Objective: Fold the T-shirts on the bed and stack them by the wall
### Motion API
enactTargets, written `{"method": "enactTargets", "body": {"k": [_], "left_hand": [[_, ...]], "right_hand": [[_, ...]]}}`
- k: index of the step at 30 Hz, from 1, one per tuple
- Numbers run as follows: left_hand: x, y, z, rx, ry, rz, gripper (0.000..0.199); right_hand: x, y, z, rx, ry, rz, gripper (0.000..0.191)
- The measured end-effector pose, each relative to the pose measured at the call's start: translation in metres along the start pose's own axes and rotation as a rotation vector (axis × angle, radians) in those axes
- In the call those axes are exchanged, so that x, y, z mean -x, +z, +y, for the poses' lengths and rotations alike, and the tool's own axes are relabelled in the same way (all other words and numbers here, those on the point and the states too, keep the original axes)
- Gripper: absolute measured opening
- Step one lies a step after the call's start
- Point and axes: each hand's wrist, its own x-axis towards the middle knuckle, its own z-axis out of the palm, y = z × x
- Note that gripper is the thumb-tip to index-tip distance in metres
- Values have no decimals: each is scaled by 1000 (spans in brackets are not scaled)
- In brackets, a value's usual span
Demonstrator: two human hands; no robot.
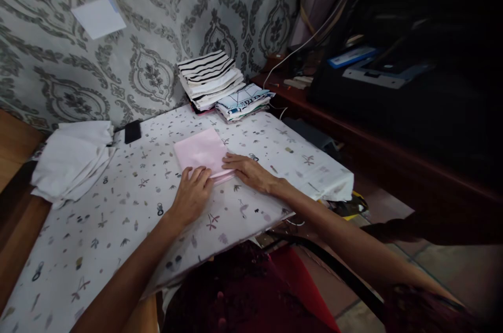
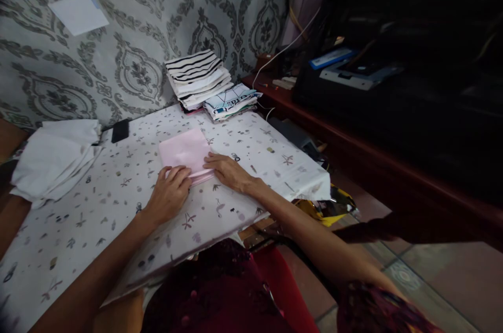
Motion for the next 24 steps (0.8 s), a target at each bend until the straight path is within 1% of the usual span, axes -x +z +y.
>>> {"method": "enactTargets", "body": {"k": [5, 7, 9, 11, 13, 15, 17, 18, 20, 22, 24], "left_hand": [[5, 1, -4, 99, 43, -46, 27], [11, -1, -6, 149, 65, -47, 25], [17, -5, -10, 251, 55, -28, 24], [22, -11, -16, 396, -20, 10, 23], [21, -14, -26, 500, -160, 65, 24], [15, -12, -38, 491, -309, 122, 27], [3, -3, -47, 405, -396, 142, 33], [-4, 3, -49, 360, -410, 128, 37], [-15, 18, -48, 301, -391, 53, 48], [-22, 31, -42, 275, -357, -40, 57], [-23, 41, -35, 265, -346, -104, 64]], "right_hand": [[3, 0, 0, 53, -2, -11, 31], [4, -2, -4, 44, 20, -31, 32], [6, -4, -10, 26, 37, -46, 30], [8, -8, -16, 12, 48, -50, 28], [4, -9, -21, 3, 55, -26, 25], [-10, -6, -22, 6, 49, 6, 25], [-35, 4, -20, 5, 21, 26, 29], [-50, 11, -17, 1, 5, 25, 30], [-80, 26, -10, -10, -11, 13, 34], [-105, 41, 0, 7, 29, 7, 39], [-120, 50, 13, 69, 92, 21, 41]]}}
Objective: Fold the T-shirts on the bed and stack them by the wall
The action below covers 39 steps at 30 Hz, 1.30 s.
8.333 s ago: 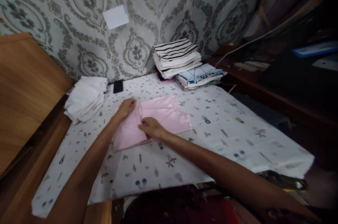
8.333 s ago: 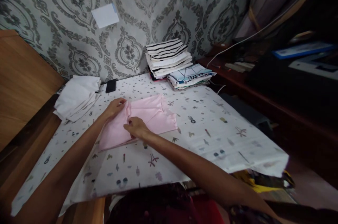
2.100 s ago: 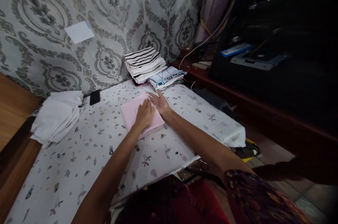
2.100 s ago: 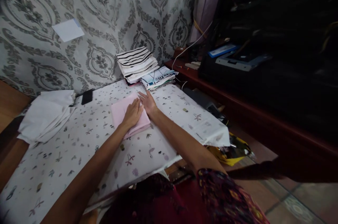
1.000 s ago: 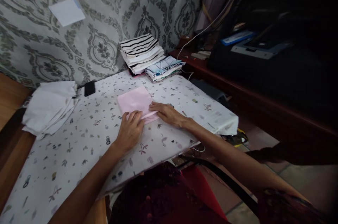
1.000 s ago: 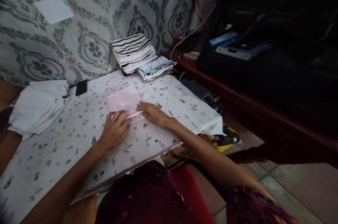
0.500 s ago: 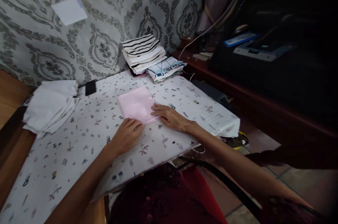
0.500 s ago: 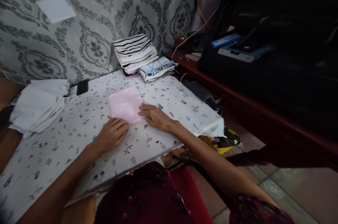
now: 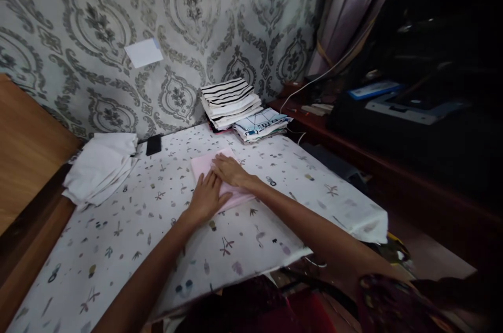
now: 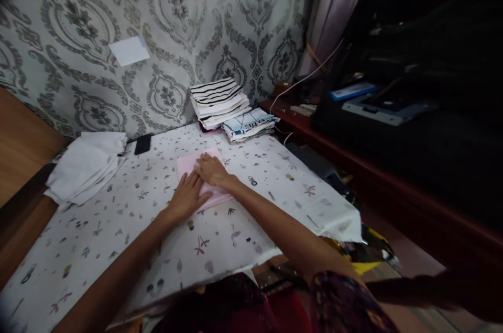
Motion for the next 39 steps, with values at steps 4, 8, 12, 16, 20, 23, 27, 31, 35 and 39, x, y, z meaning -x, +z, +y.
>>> {"method": "enactTargets", "body": {"k": [4, 8, 12, 16, 20, 23, 27, 31, 35, 39], "left_hand": [[14, 6, 5, 9, -3, -49, 70], [41, -10, -2, 181, 89, -92, 59], [78, -35, -11, 382, -50, 124, 40], [107, -42, 5, 93, 0, 53, 33], [114, -32, 33, -214, 3, -157, 55], [109, -29, 43, -308, -31, -227, 60], [107, -30, 46, -366, -34, -245, 60], [104, -32, 48, -410, -93, -306, 56], [94, -37, 54, -432, -140, -368, 49], [84, -45, 56, -429, -158, -456, 42]], "right_hand": [[-6, 6, 16, 258, 57, -14, 39], [-3, 4, 15, 486, 108, -121, 47], [-4, 2, 8, 643, 125, -211, 56], [-4, 2, 3, 746, 140, -241, 59], [-4, 2, 2, 747, 146, -239, 59], [-3, 2, 1, 741, 143, -242, 59], [-3, 2, 1, 735, 149, -237, 59], [-3, 2, 1, 745, 146, -242, 58], [-3, 3, 0, 775, 143, -258, 59], [-2, 4, -3, 803, 147, -270, 60]]}}
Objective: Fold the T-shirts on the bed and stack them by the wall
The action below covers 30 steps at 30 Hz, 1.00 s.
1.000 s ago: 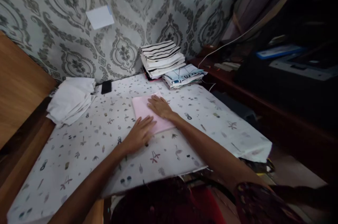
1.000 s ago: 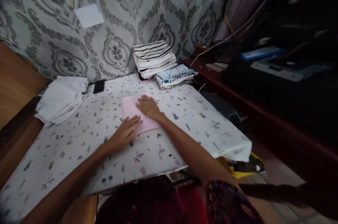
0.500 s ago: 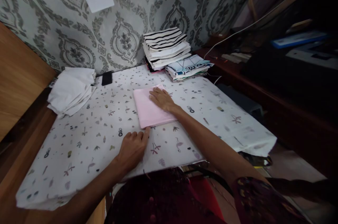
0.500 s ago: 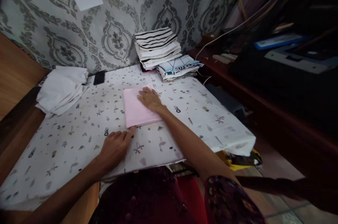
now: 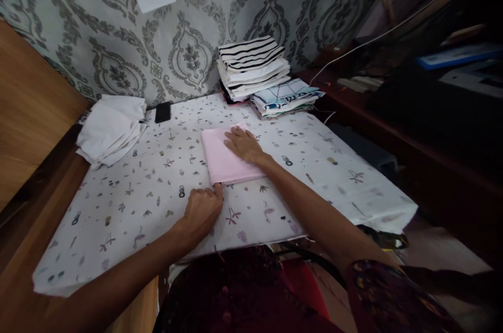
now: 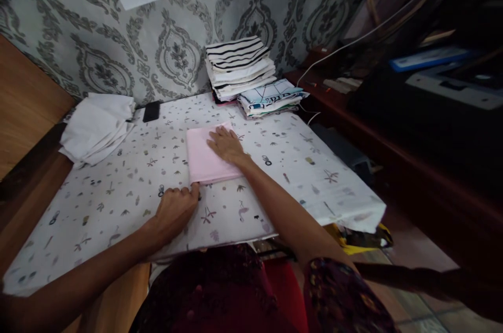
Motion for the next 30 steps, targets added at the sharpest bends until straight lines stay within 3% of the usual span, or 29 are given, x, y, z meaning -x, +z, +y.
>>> {"method": "enactTargets", "body": {"k": [8, 12, 15, 18, 21, 25, 28, 30], "left_hand": [[20, -3, -2, -15, -9, -73, 39], [33, -4, -14, 23, -27, -110, 39], [31, -9, -25, 76, -25, -62, 32], [17, -9, -28, 162, -15, 140, 28], [0, 0, -25, 302, 104, 360, 34], [-33, 14, -38, 573, 180, 470, 37], [-77, 16, -72, 834, 12, 489, 33], [-112, 13, -100, 987, -195, 459, 27]], "right_hand": [[-3, 4, 3, 10, 0, 11, 62], [-3, 6, 4, 9, -11, 14, 62], [-2, 4, 2, 10, -4, 11, 61], [0, 1, 0, 8, -3, 21, 60], [4, -2, -2, 4, 2, 18, 59], [6, -6, -4, 15, 16, 3, 57], [7, -8, -4, 25, 12, 15, 57], [8, -10, -6, 20, 9, 14, 58]]}}
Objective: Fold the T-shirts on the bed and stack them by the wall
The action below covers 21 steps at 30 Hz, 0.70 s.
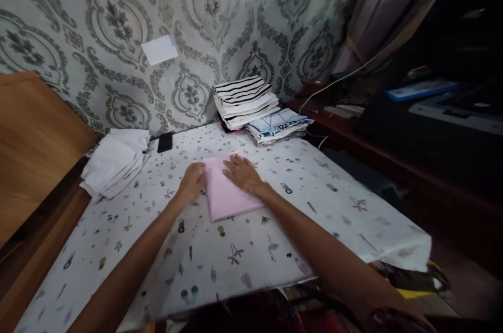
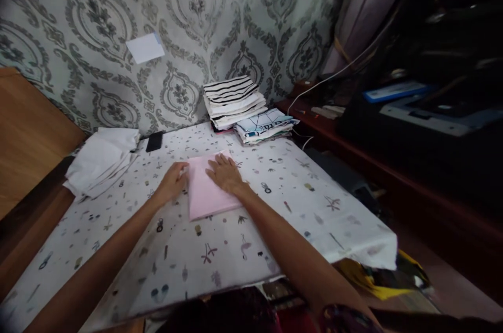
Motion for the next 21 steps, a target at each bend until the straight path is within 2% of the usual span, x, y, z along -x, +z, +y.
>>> {"method": "enactTargets", "body": {"k": [2, 4, 7, 13, 21], "left_hand": [[-39, -4, -12, 37, -90, 7, 21], [-67, -5, -20, 72, -110, -41, 17], [-88, -1, -25, 135, -103, -147, 18], [-95, 2, -28, 202, -14, -249, 26], [-90, 0, -26, 33, 81, -186, 18]], "right_hand": [[1, -2, -2, -13, 6, -8, 58], [2, -5, -3, -29, 23, -19, 58], [2, -6, -4, -48, 73, -31, 61], [1, -5, -1, -59, 100, -31, 65], [3, -9, -2, -60, 93, -52, 65]]}}
